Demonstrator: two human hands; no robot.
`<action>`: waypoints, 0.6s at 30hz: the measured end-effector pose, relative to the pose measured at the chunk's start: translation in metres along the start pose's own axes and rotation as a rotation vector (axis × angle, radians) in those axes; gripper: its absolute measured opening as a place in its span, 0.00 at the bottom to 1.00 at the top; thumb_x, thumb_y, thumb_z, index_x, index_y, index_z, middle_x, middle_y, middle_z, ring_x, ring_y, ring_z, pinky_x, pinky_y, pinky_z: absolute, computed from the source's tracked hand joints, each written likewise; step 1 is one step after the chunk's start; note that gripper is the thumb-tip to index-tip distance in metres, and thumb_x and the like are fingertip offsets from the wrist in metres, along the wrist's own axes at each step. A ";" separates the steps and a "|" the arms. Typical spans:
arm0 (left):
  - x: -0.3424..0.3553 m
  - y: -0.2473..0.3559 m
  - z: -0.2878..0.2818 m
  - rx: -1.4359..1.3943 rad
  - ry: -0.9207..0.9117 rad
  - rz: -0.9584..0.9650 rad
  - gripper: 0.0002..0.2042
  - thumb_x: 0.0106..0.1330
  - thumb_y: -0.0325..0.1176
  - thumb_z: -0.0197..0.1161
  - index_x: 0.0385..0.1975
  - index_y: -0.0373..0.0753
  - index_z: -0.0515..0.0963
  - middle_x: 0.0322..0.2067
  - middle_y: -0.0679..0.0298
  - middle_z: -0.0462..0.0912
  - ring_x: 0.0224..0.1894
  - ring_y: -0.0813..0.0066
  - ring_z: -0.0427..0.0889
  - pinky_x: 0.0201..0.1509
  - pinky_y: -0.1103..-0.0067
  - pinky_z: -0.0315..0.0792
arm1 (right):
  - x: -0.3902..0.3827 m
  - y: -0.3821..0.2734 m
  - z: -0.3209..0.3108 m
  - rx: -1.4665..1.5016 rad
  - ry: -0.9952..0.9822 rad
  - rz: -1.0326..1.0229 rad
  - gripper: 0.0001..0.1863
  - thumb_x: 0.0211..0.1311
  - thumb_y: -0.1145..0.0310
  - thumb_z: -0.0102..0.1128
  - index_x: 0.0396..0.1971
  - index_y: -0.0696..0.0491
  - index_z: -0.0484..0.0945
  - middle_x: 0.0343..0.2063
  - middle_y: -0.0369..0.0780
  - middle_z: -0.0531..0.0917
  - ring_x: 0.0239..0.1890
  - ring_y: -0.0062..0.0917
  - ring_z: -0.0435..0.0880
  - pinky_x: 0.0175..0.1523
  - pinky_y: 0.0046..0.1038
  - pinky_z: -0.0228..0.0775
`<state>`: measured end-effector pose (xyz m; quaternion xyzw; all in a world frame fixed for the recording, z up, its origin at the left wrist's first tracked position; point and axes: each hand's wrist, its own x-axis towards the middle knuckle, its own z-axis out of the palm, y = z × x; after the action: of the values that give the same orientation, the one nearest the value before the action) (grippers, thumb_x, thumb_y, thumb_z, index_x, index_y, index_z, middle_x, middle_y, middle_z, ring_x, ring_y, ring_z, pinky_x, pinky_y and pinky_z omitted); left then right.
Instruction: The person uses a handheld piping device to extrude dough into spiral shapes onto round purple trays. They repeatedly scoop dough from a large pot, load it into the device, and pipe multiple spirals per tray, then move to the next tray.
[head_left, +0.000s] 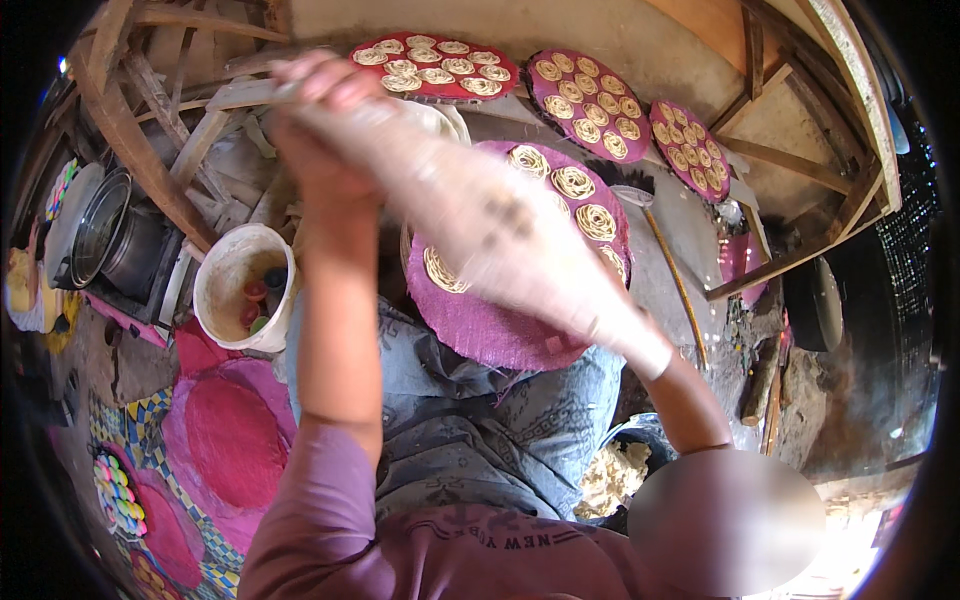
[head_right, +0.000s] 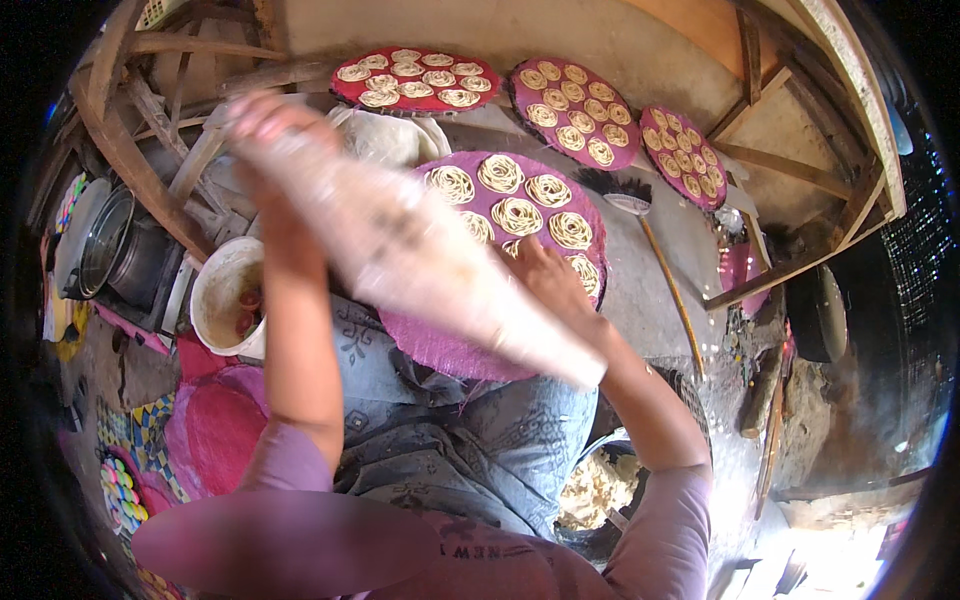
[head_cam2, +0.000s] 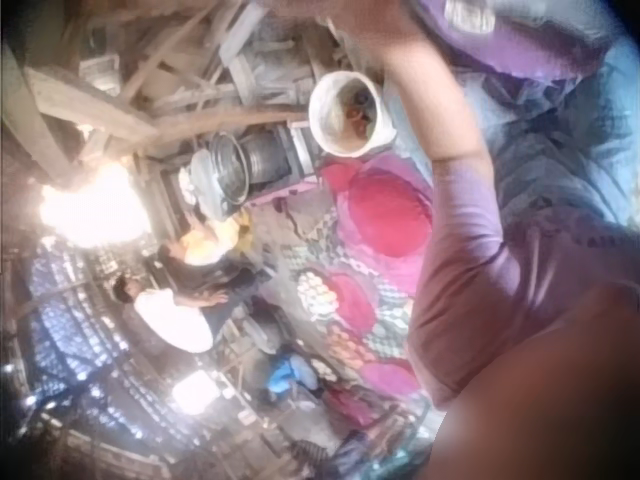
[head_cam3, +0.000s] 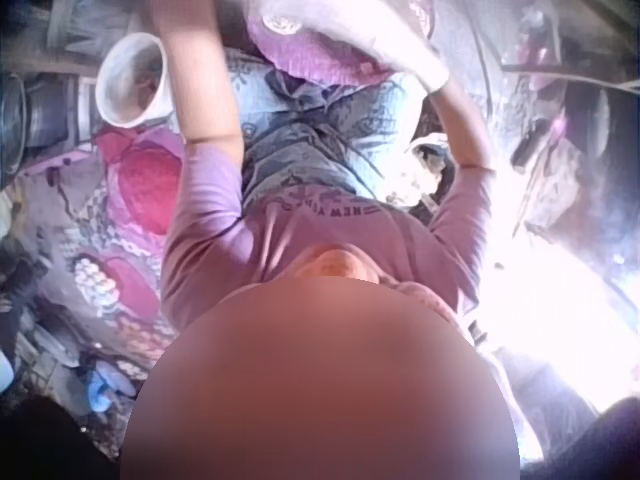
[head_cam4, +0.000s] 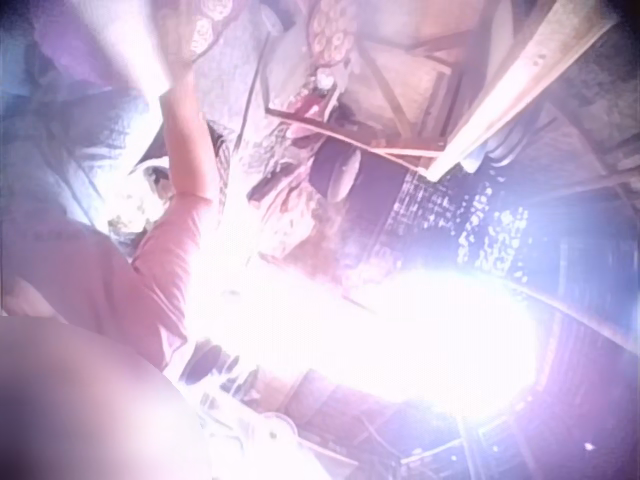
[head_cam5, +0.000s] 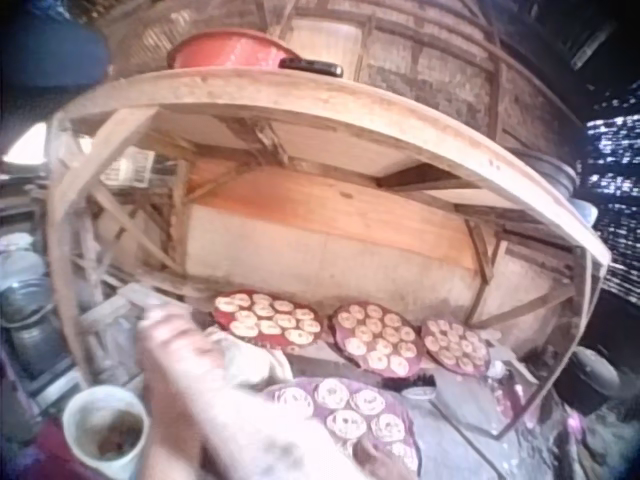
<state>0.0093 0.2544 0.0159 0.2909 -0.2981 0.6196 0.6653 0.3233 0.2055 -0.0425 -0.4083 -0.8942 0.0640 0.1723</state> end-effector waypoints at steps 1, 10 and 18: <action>-0.006 0.013 0.019 -0.021 -0.095 -0.125 0.19 0.71 0.54 0.45 0.29 0.50 0.77 0.25 0.72 0.81 0.31 0.72 0.79 0.41 0.73 0.72 | 0.006 0.002 -0.001 -0.144 -0.073 0.045 0.20 0.57 0.75 0.54 0.51 0.52 0.79 0.35 0.45 0.75 0.40 0.38 0.77 0.47 0.35 0.72; -0.113 0.005 0.125 0.500 0.247 -0.596 0.48 0.68 0.67 0.18 0.09 0.30 0.74 0.11 0.47 0.75 0.13 0.58 0.79 0.22 0.66 0.78 | 0.028 0.016 0.009 -0.185 0.015 -0.024 0.06 0.52 0.69 0.65 0.31 0.49 0.84 0.35 0.38 0.75 0.42 0.34 0.74 0.51 0.35 0.67; -0.138 0.006 0.122 0.414 0.346 -0.499 0.48 0.69 0.67 0.22 0.09 0.27 0.73 0.08 0.48 0.73 0.09 0.58 0.74 0.18 0.67 0.73 | 0.033 0.012 0.000 -0.025 -0.024 0.029 0.05 0.54 0.72 0.62 0.31 0.52 0.83 0.36 0.41 0.76 0.43 0.36 0.76 0.51 0.36 0.68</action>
<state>-0.0088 0.0727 -0.0088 0.3740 0.0307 0.5257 0.7634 0.3113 0.2385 -0.0374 -0.4225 -0.8909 0.0605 0.1554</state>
